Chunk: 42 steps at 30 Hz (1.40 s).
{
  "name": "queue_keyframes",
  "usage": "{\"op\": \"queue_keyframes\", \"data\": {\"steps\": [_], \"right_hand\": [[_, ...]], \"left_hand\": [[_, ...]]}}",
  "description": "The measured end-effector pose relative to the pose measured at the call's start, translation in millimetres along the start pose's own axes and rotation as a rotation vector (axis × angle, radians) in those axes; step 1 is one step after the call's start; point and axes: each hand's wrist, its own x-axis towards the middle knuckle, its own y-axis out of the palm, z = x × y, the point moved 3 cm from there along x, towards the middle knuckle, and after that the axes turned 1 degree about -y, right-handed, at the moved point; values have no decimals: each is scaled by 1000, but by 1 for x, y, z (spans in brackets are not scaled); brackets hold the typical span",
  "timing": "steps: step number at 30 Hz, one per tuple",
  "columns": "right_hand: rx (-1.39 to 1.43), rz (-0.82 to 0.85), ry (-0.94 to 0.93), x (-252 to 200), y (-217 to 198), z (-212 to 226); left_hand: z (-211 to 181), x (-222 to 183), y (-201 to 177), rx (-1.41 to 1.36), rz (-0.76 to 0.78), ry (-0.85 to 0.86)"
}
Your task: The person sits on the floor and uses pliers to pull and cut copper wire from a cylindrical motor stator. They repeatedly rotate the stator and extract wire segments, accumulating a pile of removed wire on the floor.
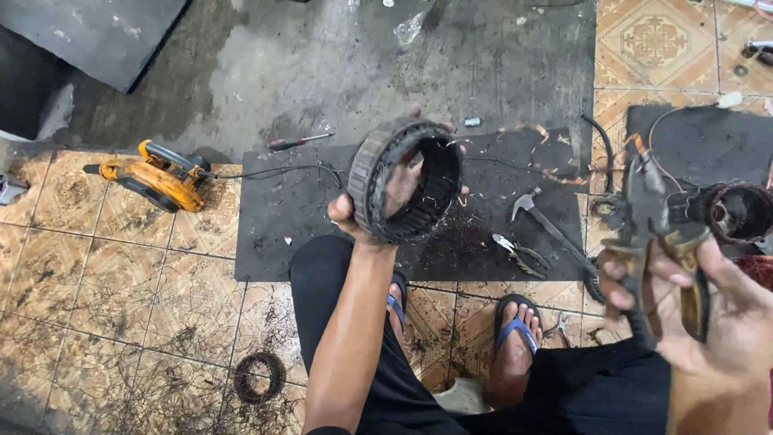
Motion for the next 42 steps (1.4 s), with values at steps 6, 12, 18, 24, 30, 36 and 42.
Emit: {"op": "queue_keyframes", "data": {"steps": [6, 12, 18, 24, 30, 36, 42], "right_hand": [[-47, -97, 16, 17, 36, -13], [-392, -715, 79, 35, 64, -24], [-522, -359, -25, 36, -4, -64], [-492, -522, 29, 66, 24, -87], [-324, -425, -70, 90, 47, -102], [-84, -333, -151, 101, 64, -92], [-158, -558, -207, 102, 61, -82]], "left_hand": [[-3, -14, 11, 17, 28, 34], [-14, -23, 25, 8, -29, 86], [-16, -23, 23, 154, -15, 147], [-5, -25, 12, 48, -87, 127], [19, -48, -41, -42, -161, 84], [-2, -27, 18, 321, -31, 327], [-10, -24, 47, 429, -171, 322]]}}
